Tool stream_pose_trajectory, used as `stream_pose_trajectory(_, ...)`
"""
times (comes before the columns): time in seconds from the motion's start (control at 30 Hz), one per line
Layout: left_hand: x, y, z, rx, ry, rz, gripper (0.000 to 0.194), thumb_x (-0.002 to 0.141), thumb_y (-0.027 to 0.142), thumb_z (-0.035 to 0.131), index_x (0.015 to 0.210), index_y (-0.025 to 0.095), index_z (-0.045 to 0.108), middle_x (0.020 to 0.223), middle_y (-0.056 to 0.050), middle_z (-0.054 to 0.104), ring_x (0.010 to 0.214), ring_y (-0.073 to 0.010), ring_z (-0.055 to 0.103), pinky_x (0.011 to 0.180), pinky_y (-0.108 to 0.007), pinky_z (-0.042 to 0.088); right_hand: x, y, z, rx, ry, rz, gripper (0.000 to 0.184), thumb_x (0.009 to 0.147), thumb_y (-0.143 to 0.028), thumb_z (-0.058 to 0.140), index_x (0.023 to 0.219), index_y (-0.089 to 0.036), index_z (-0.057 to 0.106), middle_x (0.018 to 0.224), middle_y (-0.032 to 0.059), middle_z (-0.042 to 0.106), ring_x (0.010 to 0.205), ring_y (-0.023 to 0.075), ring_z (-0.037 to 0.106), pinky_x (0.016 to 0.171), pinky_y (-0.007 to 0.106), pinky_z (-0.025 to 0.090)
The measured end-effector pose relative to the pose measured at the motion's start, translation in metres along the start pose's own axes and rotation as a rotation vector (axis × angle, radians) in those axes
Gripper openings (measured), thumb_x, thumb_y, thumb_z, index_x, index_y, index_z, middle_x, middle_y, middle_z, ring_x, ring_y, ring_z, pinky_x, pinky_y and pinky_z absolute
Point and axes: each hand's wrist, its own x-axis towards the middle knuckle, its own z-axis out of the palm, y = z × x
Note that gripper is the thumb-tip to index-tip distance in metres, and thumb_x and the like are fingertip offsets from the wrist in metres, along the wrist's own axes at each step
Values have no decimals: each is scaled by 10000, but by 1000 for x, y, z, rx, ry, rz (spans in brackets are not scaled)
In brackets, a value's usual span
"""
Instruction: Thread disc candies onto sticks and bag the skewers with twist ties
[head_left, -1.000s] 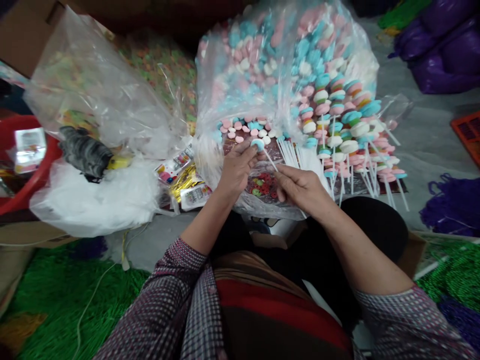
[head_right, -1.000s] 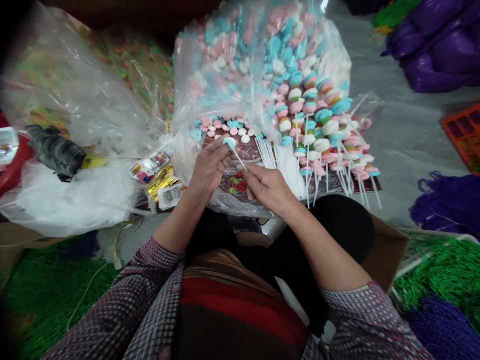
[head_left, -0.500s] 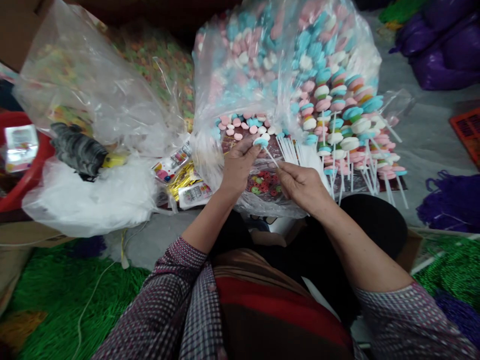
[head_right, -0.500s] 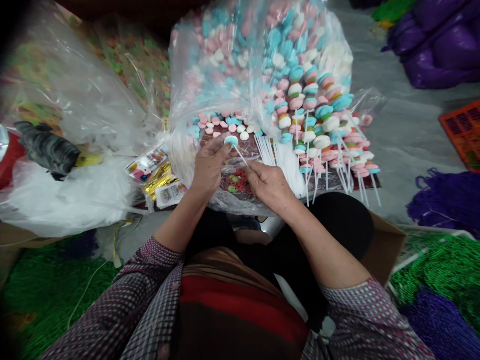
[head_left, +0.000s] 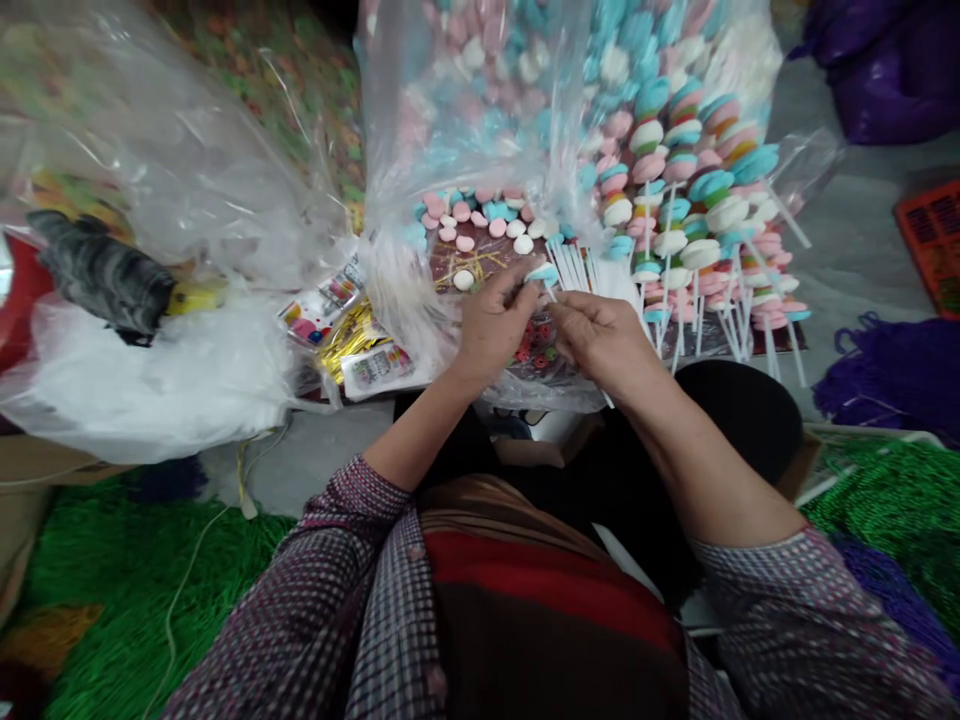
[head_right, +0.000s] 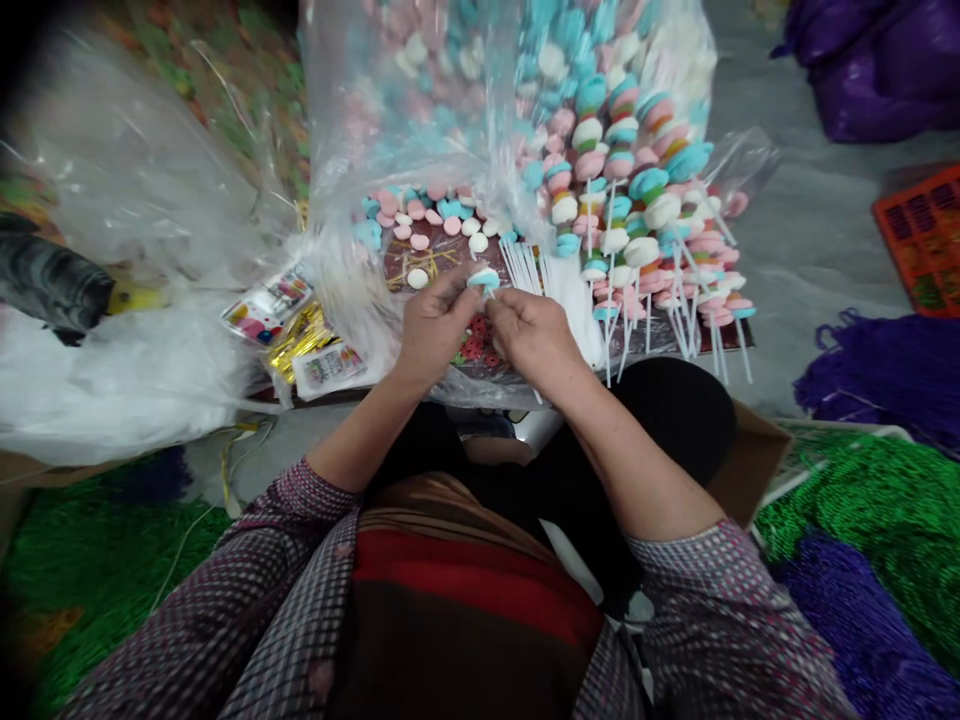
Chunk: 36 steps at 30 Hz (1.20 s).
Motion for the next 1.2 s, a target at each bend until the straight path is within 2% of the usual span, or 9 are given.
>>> stream_pose_trajectory(0.13, -16, 24, 0, -134, -55, -121, 226, 913, 192, 657, 1091, 245, 785, 1156, -47, 799, 1163, -216, 714, 1121, -404, 516, 5, 3, -8, -148, 17, -12, 415, 950, -468, 622, 641, -212, 518, 499, -31, 467, 466, 95, 382, 480, 264, 273)
stream_pose_trajectory(0.27, 1, 31, -18, -186, -1, -211, 286, 875, 161, 664, 1106, 284, 780, 1111, -25, 787, 1111, -225, 688, 1078, -378, 501, 13, -7, -33, 50, 172, 7, 271, 949, -438, 639, 799, -213, 654, 505, -40, 484, 410, 93, 339, 436, 272, 257)
stream_pose_trajectory(0.37, 30, 24, -25, 163, -42, -78, 256, 911, 164, 598, 1064, 272, 773, 1123, -59, 760, 1187, -275, 619, 1121, -430, 435, 17, -13, -47, 243, 308, -47, 189, 947, -388, 653, 876, -215, 682, 528, -48, 469, 400, 79, 313, 416, 264, 247)
stream_pose_trajectory(0.53, 57, 18, -3, 861, -346, 66, 314, 979, 169, 476, 954, 189, 788, 1133, -162, 703, 1271, -361, 528, 1117, -523, 348, 16, -8, -43, 100, 235, -94, 341, 969, -539, 613, 969, -213, 713, 576, -27, 543, 404, 80, 341, 406, 259, 278)
stream_pose_trajectory(0.67, 58, 21, 17, 960, -436, 123, 347, 1016, 191, 449, 1075, 197, 791, 1154, -162, 703, 1236, -347, 545, 1077, -512, 357, 18, 3, -35, -92, 139, -43, 293, 969, -454, 591, 904, -192, 707, 663, 17, 664, 411, 88, 410, 429, 264, 316)
stream_pose_trajectory(0.8, 62, 18, 25, 983, -475, 140, 330, 1013, 189, 458, 1064, 177, 784, 1168, -168, 711, 1215, -341, 568, 1033, -492, 381, 25, 13, -29, -338, 116, -56, 222, 932, -281, 569, 724, -219, 611, 478, -20, 538, 429, 134, 483, 481, 278, 353)
stream_pose_trajectory(0.93, 69, 12, 32, 937, -474, 163, 338, 1006, 165, 447, 1067, 228, 773, 1155, -139, 724, 1179, -324, 591, 1004, -494, 398, 32, 19, -29, -330, 129, 28, 159, 913, -214, 512, 770, -244, 575, 365, -56, 461, 364, 167, 489, 466, 293, 367)
stream_pose_trajectory(1.07, 72, 5, 34, 866, -314, 152, 333, 1008, 176, 437, 1119, 256, 741, 1166, -128, 732, 1156, -313, 586, 1030, -503, 389, 37, 24, -33, -209, 149, 164, 109, 920, -237, 515, 834, -241, 582, 372, -65, 475, 297, 171, 464, 390, 289, 334)
stream_pose_trajectory(1.2, 71, 0, 32, 856, -279, 133, 295, 1007, 208, 467, 1041, 252, 756, 1185, -145, 714, 1199, -343, 552, 1067, -534, 363, 39, 31, -37, -81, 209, 130, 86, 901, -283, 559, 826, -244, 575, 462, -47, 533, 312, 156, 482, 356, 274, 304)
